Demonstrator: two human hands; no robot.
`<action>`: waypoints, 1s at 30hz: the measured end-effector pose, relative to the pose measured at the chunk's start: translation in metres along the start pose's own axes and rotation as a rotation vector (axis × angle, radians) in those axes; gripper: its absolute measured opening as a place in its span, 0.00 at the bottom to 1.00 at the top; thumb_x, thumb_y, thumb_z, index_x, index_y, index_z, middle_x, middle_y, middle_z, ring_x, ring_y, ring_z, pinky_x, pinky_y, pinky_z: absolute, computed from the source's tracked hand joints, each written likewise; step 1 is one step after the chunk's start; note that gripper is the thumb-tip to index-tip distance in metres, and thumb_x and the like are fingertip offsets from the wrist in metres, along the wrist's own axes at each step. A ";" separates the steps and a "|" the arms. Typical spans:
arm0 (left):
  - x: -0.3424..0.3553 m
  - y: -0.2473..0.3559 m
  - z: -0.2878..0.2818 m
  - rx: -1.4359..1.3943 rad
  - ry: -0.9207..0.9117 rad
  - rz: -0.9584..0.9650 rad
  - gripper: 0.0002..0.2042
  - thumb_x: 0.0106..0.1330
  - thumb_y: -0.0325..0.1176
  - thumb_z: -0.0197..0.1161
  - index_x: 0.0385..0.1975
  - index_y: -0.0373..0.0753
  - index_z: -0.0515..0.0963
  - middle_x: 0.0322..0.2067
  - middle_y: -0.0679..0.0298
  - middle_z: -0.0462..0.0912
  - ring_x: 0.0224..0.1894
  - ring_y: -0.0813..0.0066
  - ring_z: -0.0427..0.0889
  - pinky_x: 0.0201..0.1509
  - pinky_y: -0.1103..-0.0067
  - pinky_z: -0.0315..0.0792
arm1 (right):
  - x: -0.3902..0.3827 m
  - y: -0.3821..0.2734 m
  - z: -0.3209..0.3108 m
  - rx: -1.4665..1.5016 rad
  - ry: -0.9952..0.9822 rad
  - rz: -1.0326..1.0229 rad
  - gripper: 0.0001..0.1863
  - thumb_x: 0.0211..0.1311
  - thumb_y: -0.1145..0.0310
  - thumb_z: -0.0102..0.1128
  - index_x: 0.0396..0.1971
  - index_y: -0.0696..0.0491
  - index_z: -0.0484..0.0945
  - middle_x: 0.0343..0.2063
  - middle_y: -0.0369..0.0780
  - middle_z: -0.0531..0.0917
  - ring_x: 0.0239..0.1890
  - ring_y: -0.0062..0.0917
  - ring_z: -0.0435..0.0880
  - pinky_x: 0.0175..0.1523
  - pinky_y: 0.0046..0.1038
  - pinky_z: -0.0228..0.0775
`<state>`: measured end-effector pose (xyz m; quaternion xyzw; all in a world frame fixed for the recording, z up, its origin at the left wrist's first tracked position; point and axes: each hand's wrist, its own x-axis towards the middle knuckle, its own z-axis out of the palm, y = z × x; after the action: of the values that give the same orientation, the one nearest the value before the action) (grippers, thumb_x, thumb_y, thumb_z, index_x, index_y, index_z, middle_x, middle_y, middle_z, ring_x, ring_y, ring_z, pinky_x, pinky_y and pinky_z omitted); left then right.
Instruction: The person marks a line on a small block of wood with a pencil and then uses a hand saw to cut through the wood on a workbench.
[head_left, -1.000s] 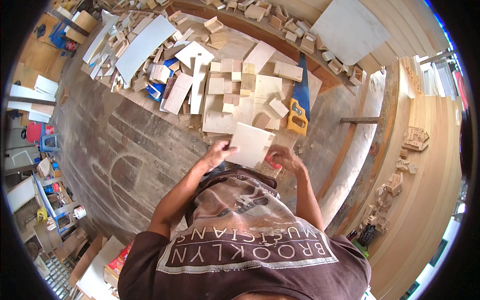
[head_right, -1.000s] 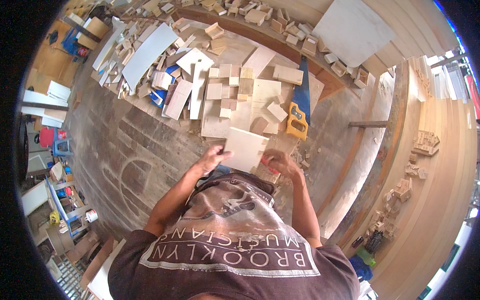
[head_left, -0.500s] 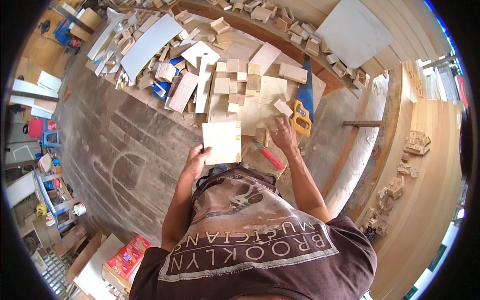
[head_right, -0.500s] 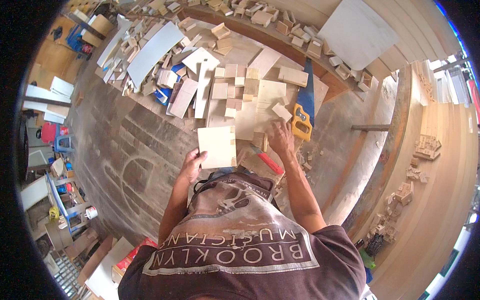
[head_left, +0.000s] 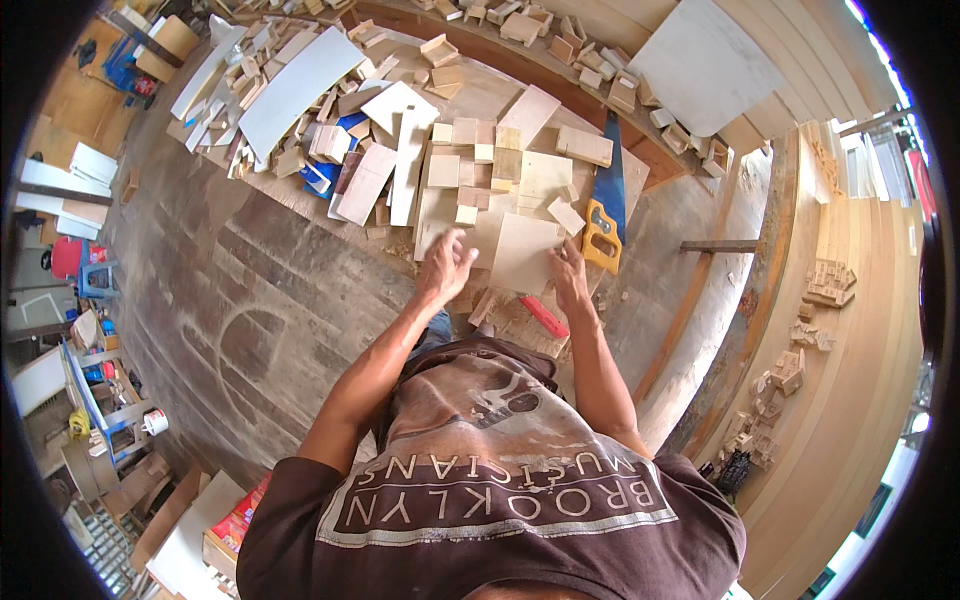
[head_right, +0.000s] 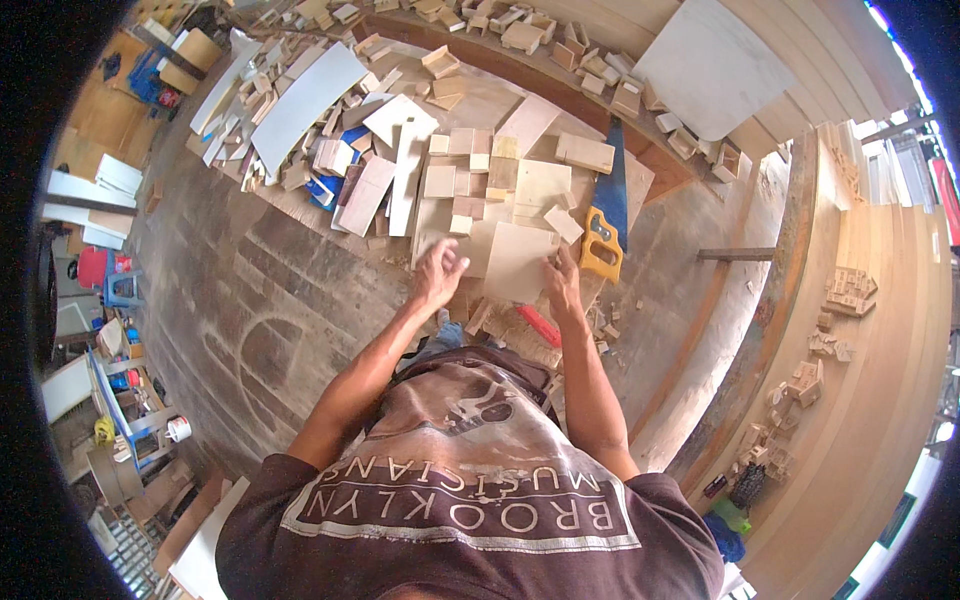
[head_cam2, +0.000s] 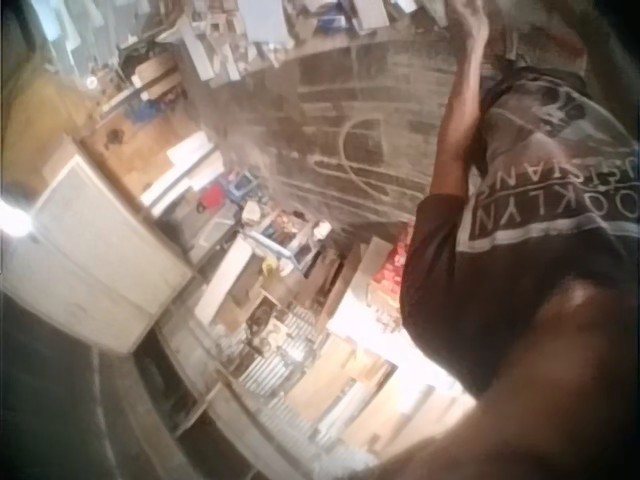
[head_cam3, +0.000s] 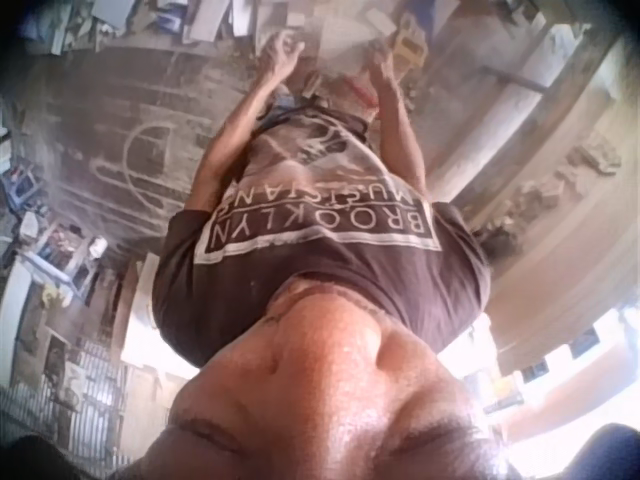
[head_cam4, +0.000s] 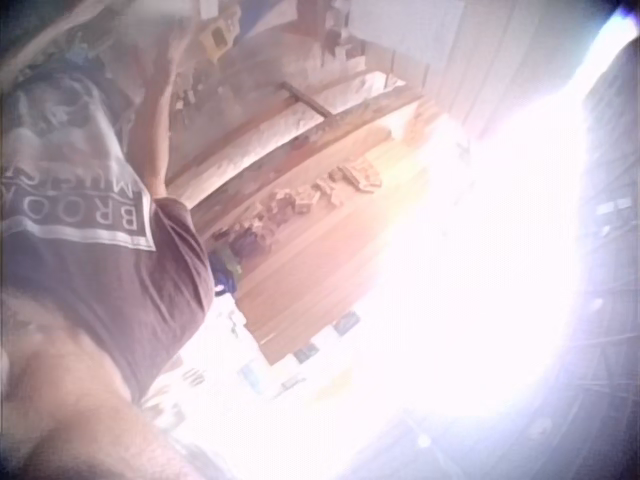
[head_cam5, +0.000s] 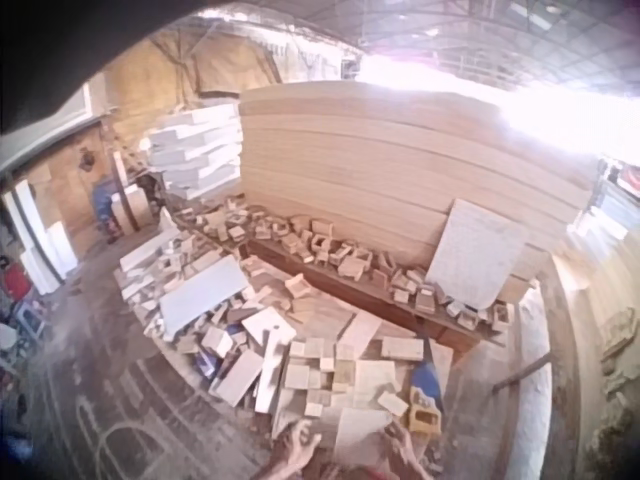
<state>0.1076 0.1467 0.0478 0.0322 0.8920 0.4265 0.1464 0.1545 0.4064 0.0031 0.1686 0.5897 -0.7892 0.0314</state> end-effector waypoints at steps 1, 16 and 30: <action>0.009 -0.007 -0.003 0.078 0.066 0.075 0.24 0.69 0.34 0.66 0.61 0.34 0.69 0.50 0.48 0.79 0.47 0.54 0.83 0.51 0.62 0.80 | 0.010 0.000 -0.006 -0.093 -0.027 -0.062 0.22 0.72 0.71 0.55 0.64 0.59 0.71 0.49 0.41 0.83 0.48 0.23 0.81 0.53 0.27 0.73; 0.067 -0.038 0.000 0.263 -0.020 0.234 0.22 0.70 0.32 0.63 0.63 0.38 0.70 0.62 0.43 0.74 0.65 0.47 0.73 0.69 0.64 0.72 | 0.084 0.032 -0.009 -0.399 0.114 -0.038 0.25 0.65 0.70 0.58 0.62 0.59 0.71 0.51 0.51 0.82 0.53 0.38 0.80 0.58 0.35 0.72; 0.066 -0.034 -0.006 0.260 0.009 0.281 0.19 0.68 0.32 0.66 0.56 0.39 0.71 0.50 0.49 0.79 0.52 0.50 0.81 0.56 0.63 0.79 | 0.073 -0.008 0.037 -1.108 0.401 0.025 0.29 0.57 0.58 0.67 0.56 0.58 0.76 0.42 0.54 0.86 0.49 0.48 0.85 0.56 0.43 0.75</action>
<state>0.0448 0.1325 0.0099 0.1733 0.9269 0.3240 0.0760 0.0751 0.3853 -0.0029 0.2799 0.9066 -0.3157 0.0120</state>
